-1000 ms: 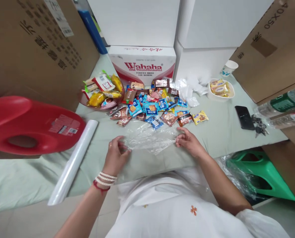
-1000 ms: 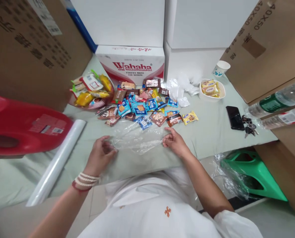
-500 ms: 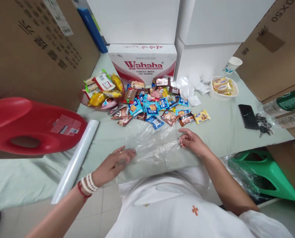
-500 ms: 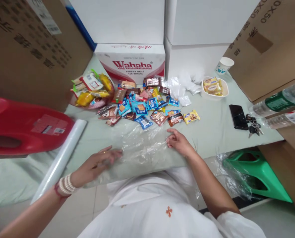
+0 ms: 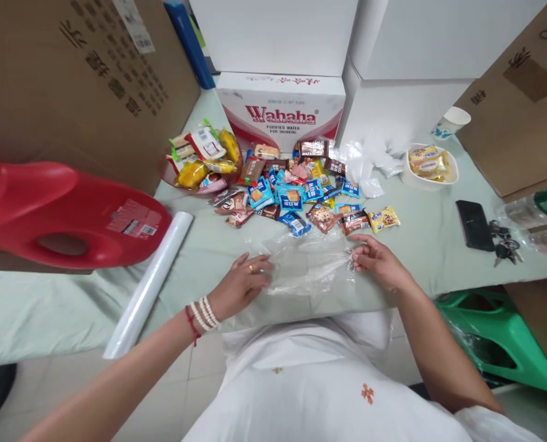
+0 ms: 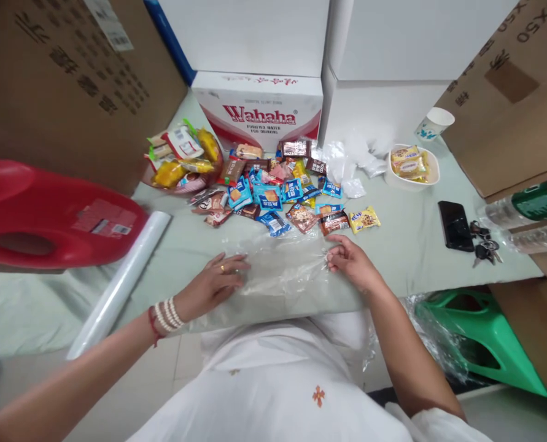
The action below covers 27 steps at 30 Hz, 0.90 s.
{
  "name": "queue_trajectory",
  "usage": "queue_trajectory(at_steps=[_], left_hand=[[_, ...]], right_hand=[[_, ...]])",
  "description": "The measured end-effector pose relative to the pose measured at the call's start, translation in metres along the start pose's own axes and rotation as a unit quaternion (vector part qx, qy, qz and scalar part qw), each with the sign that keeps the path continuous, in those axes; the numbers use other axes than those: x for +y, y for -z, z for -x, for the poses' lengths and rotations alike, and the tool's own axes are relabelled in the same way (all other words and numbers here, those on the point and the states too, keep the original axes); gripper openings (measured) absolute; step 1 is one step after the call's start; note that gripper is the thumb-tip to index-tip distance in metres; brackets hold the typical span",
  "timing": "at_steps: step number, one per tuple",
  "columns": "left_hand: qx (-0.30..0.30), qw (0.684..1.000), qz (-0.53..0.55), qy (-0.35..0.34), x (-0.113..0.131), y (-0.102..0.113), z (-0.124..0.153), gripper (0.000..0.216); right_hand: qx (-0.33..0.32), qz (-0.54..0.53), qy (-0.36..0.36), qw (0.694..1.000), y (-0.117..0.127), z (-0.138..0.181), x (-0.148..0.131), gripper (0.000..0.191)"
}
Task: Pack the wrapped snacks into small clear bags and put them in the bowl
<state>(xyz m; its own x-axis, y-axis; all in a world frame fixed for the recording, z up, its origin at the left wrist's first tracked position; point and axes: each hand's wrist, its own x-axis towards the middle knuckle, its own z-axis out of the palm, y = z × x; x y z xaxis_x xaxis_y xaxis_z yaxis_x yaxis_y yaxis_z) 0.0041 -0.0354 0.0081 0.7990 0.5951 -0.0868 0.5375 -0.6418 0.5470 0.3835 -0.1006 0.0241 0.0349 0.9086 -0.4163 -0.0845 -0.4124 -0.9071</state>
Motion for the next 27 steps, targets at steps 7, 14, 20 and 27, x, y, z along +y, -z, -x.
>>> queue_trajectory(at_steps=[7,14,20,27], left_hand=[[0.044,0.995,0.083,-0.013,-0.025,0.014,0.017,0.033],[0.28,0.947,-0.091,-0.129,0.038,-0.004,0.017,0.029],[0.099,0.961,-0.12,-0.23,0.057,-0.048,-0.017,0.034],[0.011,0.986,-0.007,-0.164,0.008,-0.024,-0.006,0.031]], right_hand=[[0.014,0.061,-0.017,0.998,0.023,-0.007,-0.002,0.055],[0.001,0.083,-0.021,0.996,0.013,-0.006,-0.009,0.048],[-0.001,0.069,-0.018,0.997,0.005,-0.007,-0.017,0.046],[0.001,0.058,-0.067,0.996,0.03,0.003,-0.011,0.055]])
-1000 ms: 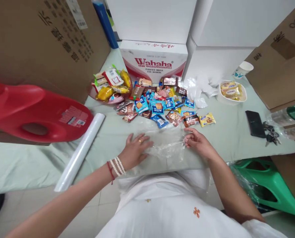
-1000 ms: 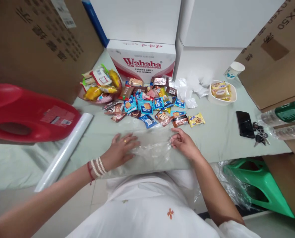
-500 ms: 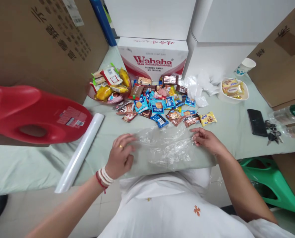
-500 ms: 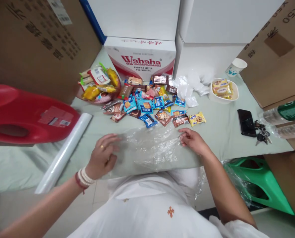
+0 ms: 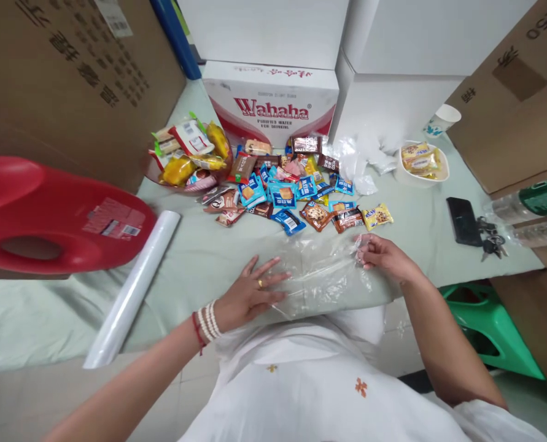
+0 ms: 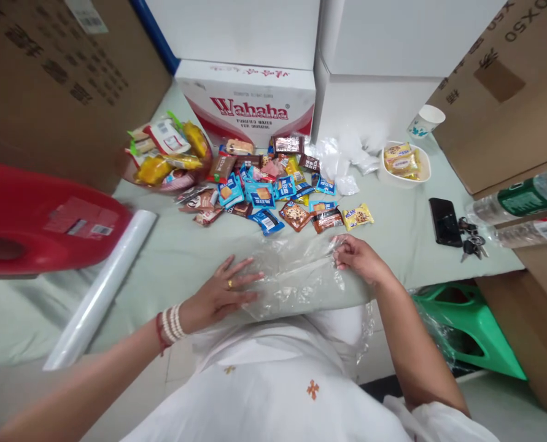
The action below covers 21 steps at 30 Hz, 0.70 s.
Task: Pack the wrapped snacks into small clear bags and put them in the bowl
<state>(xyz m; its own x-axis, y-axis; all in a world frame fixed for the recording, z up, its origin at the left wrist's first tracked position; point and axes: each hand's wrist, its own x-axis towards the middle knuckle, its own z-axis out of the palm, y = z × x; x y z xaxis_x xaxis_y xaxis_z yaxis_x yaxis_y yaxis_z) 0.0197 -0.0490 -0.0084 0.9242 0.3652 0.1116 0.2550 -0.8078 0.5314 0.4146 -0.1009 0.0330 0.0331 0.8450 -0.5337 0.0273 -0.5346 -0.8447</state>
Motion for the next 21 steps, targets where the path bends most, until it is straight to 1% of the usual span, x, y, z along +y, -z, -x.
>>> queue_trajectory(at_steps=[2,4,6,7,8,9,10,11,12,13,14,15,16,17,18,20,21], left_hand=[[-0.03,0.999,0.014,-0.002,-0.003,0.016,0.007,0.033],[-0.048,0.999,0.025,0.005,-0.002,0.024,0.012,0.042],[-0.049,0.997,0.055,0.026,0.0,0.024,0.015,0.058],[-0.039,0.995,0.075,0.047,0.002,0.021,0.014,0.061],[-0.02,0.992,0.096,0.075,0.004,0.017,0.013,0.058],[0.003,0.987,0.115,0.108,0.007,0.012,0.011,0.053],[0.024,0.981,0.128,0.142,0.009,0.007,0.008,0.05],[0.04,0.975,0.132,0.173,0.011,0.003,0.004,0.049],[0.05,0.971,0.127,0.195,0.014,-0.001,-0.001,0.048],[0.052,0.971,0.114,0.204,0.016,-0.004,-0.005,0.046],[0.052,0.973,0.094,0.202,0.018,-0.007,-0.01,0.044],[0.051,0.977,0.072,0.194,0.02,-0.008,-0.013,0.042],[0.05,0.981,0.051,0.182,0.022,-0.009,-0.015,0.039],[0.048,0.983,0.035,0.172,0.023,-0.008,-0.015,0.036],[0.042,0.985,0.024,0.165,0.025,-0.008,-0.015,0.03],[0.025,0.987,0.01,0.157,0.027,-0.005,-0.01,0.017],[0.016,0.988,0.006,0.153,0.027,-0.004,-0.006,0.013]], right_hand=[[-0.019,0.014,-0.015,1.0,0.0,0.001,0.006,0.059],[-0.035,0.062,-0.018,0.997,0.0,0.001,0.009,0.06],[-0.043,0.154,-0.005,0.987,0.006,0.005,0.007,0.055],[-0.03,0.211,0.008,0.977,0.011,0.009,0.003,0.049],[0.003,0.266,0.024,0.964,0.016,0.015,-0.002,0.044],[0.061,0.311,0.045,0.947,0.021,0.022,-0.008,0.038],[0.139,0.341,0.07,0.927,0.024,0.03,-0.016,0.033],[0.221,0.354,0.099,0.903,0.023,0.038,-0.023,0.03],[0.287,0.354,0.133,0.88,0.018,0.047,-0.029,0.028],[0.32,0.35,0.172,0.864,0.008,0.053,-0.033,0.026],[0.31,0.35,0.21,0.859,-0.006,0.058,-0.035,0.024],[0.263,0.358,0.241,0.863,-0.023,0.059,-0.035,0.023],[0.19,0.374,0.259,0.87,-0.043,0.057,-0.033,0.023],[0.119,0.397,0.256,0.874,-0.062,0.051,-0.029,0.024],[0.081,0.423,0.237,0.871,-0.079,0.042,-0.024,0.028],[0.088,0.469,0.177,0.861,-0.105,0.016,-0.017,0.039],[0.086,0.481,0.153,0.859,-0.111,0.002,-0.015,0.036]])
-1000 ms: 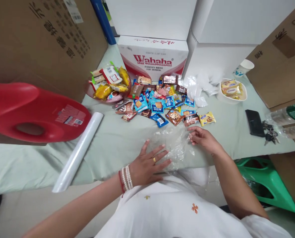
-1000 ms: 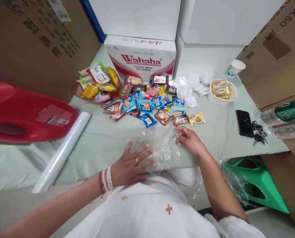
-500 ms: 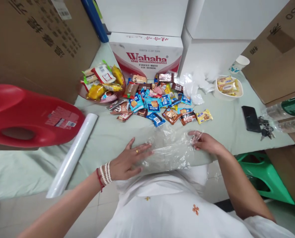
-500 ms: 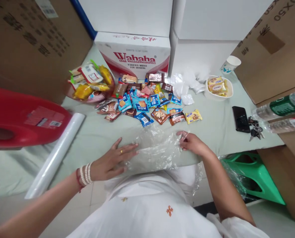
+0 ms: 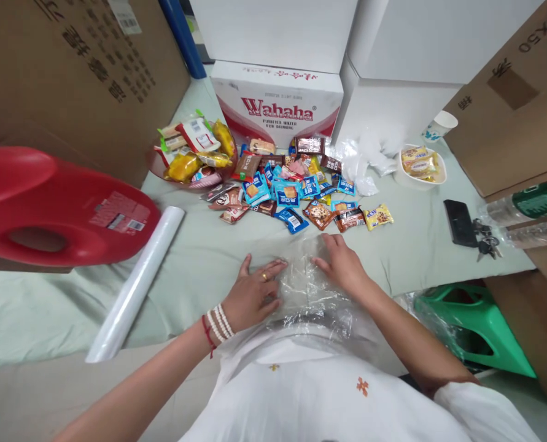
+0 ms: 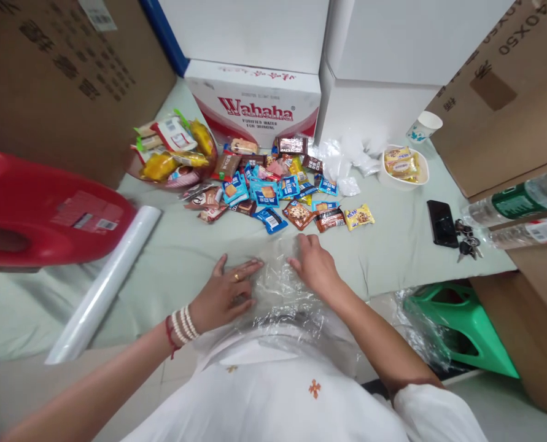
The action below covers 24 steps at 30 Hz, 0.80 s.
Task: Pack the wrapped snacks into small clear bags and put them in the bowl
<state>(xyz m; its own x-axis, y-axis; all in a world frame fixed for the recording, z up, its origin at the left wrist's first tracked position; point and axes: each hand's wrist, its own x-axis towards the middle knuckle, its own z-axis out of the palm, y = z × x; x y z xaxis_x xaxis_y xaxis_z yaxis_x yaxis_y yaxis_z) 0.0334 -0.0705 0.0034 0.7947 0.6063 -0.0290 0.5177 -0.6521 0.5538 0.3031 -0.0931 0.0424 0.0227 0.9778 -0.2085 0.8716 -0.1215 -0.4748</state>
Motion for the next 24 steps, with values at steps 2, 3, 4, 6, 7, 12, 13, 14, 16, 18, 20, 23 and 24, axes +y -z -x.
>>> queue_trajectory(at_steps=[2,3,4,6,7,12,13,14,16,18,20,23,24], left_hand=[[-0.007,1.0,-0.007,-0.01,-0.003,0.003,0.009,0.006],[-0.006,1.0,-0.009,-0.015,-0.005,0.003,0.014,0.006],[-0.001,1.0,-0.011,-0.02,-0.008,0.004,0.019,0.007],[0.016,0.999,-0.016,-0.023,-0.014,0.002,0.028,0.013],[0.029,0.999,-0.021,-0.023,-0.017,0.0,0.032,0.017],[0.109,0.993,-0.045,-0.013,-0.021,-0.007,0.052,0.029],[0.131,0.99,-0.046,-0.004,-0.02,-0.005,0.056,0.03],[0.162,0.986,-0.048,0.011,-0.018,-0.003,0.06,0.031],[0.252,0.964,-0.06,0.06,-0.011,0.007,0.065,0.03],[0.357,0.924,-0.085,0.11,0.0,0.02,0.062,0.026],[0.413,0.9,-0.097,0.105,0.014,0.031,0.05,0.024],[0.335,0.94,-0.069,0.012,0.029,0.033,0.016,0.025],[0.292,0.954,-0.066,0.001,0.031,0.029,0.003,0.027]], right_hand=[[-0.03,0.002,0.004,1.0,-0.006,-0.025,0.001,0.021],[-0.039,-0.003,0.027,0.999,-0.004,-0.036,0.002,0.018],[-0.037,-0.006,0.056,0.998,0.0,-0.046,0.002,0.019],[-0.006,0.004,0.108,0.994,0.012,-0.065,-0.003,0.02],[0.013,0.018,0.128,0.992,0.017,-0.074,-0.008,0.02],[0.058,0.079,0.186,0.978,0.021,-0.117,-0.05,0.027],[0.05,0.082,0.204,0.974,0.017,-0.124,-0.059,0.028],[0.038,0.084,0.222,0.971,0.012,-0.129,-0.067,0.029],[0.019,0.09,0.248,0.965,0.001,-0.135,-0.081,0.032],[0.017,0.092,0.253,0.963,-0.01,-0.137,-0.091,0.037],[0.016,0.078,0.252,0.964,-0.021,-0.137,-0.097,0.045],[0.0,0.016,0.261,0.965,-0.033,-0.138,-0.097,0.059],[-0.004,-0.015,0.262,0.965,-0.035,-0.139,-0.094,0.061]])
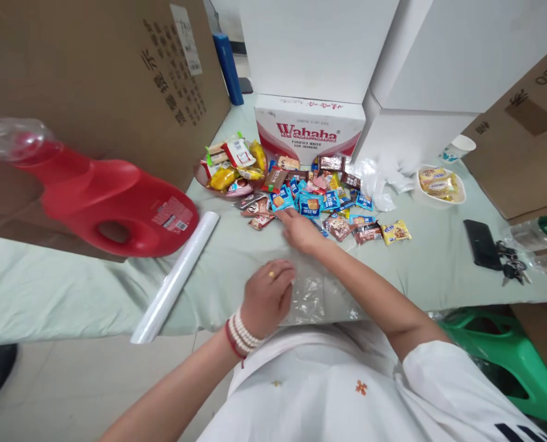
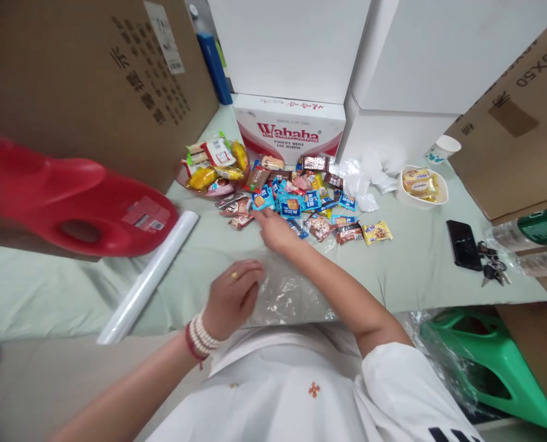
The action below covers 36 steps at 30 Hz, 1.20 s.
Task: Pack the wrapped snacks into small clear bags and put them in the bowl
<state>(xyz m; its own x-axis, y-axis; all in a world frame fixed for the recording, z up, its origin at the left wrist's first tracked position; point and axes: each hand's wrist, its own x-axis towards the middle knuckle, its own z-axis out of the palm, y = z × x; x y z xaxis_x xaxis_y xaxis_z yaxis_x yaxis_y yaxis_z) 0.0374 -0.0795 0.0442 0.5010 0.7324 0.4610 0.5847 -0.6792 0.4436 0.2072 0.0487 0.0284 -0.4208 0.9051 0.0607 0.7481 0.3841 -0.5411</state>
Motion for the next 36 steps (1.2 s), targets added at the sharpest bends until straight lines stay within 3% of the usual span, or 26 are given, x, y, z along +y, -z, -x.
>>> queue_trajectory(at_steps=[4,7,9,11,16,18,22,26,29,32,36], left_hand=[[-0.136,0.989,-0.057,0.011,-0.005,-0.043,-0.008,0.034],[-0.165,0.984,-0.061,0.024,-0.013,-0.06,0.004,0.036],[-0.146,0.987,-0.052,0.042,-0.015,-0.064,0.011,0.033],[-0.124,0.989,-0.034,0.069,-0.014,-0.066,0.013,0.031],[-0.003,0.979,0.018,0.201,-0.02,-0.083,-0.014,0.033],[0.022,0.966,0.009,0.257,-0.024,-0.094,-0.034,0.03],[0.01,0.945,0.065,0.32,-0.021,-0.104,-0.067,0.011],[0.011,0.91,0.289,0.298,-0.014,-0.092,-0.073,0.02],[0.004,0.861,0.352,0.367,-0.025,-0.075,-0.064,0.03],[0.026,0.857,0.271,0.438,-0.054,-0.054,-0.049,0.028],[0.06,0.861,0.065,0.5,-0.091,-0.014,-0.027,0.031]], right_hand=[[0.044,-0.127,-0.003,0.991,0.014,0.017,0.018,0.058],[0.135,-0.168,-0.019,0.976,0.037,0.053,0.027,0.046],[0.216,-0.139,-0.055,0.965,0.049,0.084,0.028,0.032],[0.241,-0.095,-0.085,0.962,0.052,0.113,0.027,0.023],[0.102,-0.032,-0.038,0.994,0.017,0.153,0.026,0.032],[0.099,-0.025,-0.029,0.994,-0.002,0.158,0.029,0.042],[0.137,-0.043,-0.03,0.989,-0.018,0.166,0.04,0.057],[0.139,-0.072,-0.009,0.988,-0.014,0.172,0.045,0.062],[0.117,-0.083,0.026,0.989,-0.012,0.166,0.038,0.064],[0.06,-0.054,0.047,0.996,-0.017,0.152,0.025,0.064],[-0.005,0.011,0.023,1.0,-0.028,0.134,0.013,0.067]])
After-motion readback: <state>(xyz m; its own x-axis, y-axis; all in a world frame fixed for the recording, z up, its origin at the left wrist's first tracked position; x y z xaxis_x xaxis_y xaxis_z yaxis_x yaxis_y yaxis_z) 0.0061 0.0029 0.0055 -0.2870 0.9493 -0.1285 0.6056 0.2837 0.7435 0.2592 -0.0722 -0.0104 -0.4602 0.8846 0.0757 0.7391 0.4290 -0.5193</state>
